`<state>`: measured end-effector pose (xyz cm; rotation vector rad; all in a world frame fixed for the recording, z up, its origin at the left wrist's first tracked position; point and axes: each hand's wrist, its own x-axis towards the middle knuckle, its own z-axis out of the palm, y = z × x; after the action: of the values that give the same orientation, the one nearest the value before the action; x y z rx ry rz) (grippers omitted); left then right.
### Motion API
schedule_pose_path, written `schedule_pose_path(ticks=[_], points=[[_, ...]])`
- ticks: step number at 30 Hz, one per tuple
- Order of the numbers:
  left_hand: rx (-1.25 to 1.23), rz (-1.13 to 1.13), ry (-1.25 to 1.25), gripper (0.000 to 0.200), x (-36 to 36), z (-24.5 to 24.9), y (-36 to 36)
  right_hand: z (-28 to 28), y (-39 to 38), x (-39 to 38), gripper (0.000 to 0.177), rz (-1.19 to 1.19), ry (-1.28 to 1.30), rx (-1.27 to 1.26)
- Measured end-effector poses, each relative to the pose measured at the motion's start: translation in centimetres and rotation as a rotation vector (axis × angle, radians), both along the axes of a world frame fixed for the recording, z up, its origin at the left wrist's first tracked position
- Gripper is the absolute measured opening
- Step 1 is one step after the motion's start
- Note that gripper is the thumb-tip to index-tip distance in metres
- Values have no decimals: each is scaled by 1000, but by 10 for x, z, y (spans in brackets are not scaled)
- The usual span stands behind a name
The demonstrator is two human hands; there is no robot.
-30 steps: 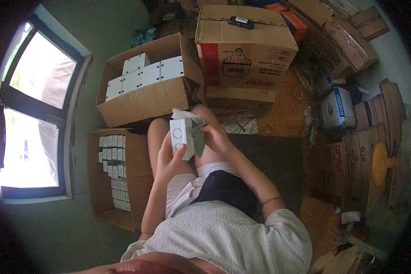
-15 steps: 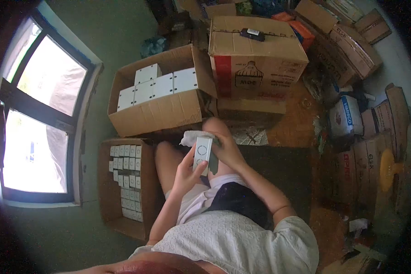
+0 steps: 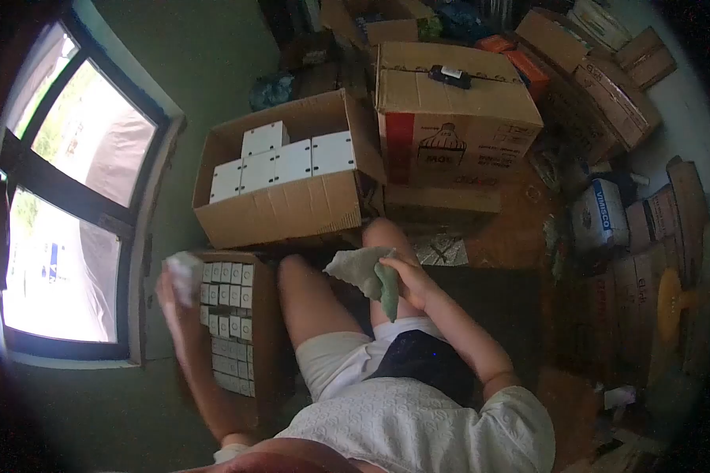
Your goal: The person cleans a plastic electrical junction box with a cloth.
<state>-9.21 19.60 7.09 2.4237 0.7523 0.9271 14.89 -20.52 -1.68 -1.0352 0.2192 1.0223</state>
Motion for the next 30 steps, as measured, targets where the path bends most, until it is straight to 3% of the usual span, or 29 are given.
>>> schedule_pose_path(ticks=[1,3,6,8,9,11,15,21,23,25,27,29,30], points=[[196,124,188,79,-18,35,9,-5,-1,2,27,19,29,42],[413,253,359,84,-85,38,88,4,3,-1,24,21,74,36],[311,399,427,94,-128,70,109,-2,11,-5,22,49,92,30],[-3,581,666,103,-167,72,146,-22,16,-5,23,81,110,76],[-3,580,658,103,-194,66,173,-23,18,-6,23,80,103,78],[-33,536,955,108,-239,47,219,-20,25,-6,22,143,73,-30],[-16,402,931,108,-246,52,224,-9,31,-8,20,141,45,-53],[-102,428,1032,104,-241,51,238,-23,29,-10,20,112,69,-57],[-39,484,1106,103,-255,41,254,-23,28,-11,21,149,60,-58],[183,514,1039,101,-273,23,269,-10,27,-13,23,138,88,-79],[182,626,1044,97,-236,32,213,-5,27,-12,26,183,115,-92],[531,635,880,78,-190,50,140,4,30,-13,27,213,16,-57],[388,436,669,66,-174,47,125,8,31,-14,27,204,-10,-21]])
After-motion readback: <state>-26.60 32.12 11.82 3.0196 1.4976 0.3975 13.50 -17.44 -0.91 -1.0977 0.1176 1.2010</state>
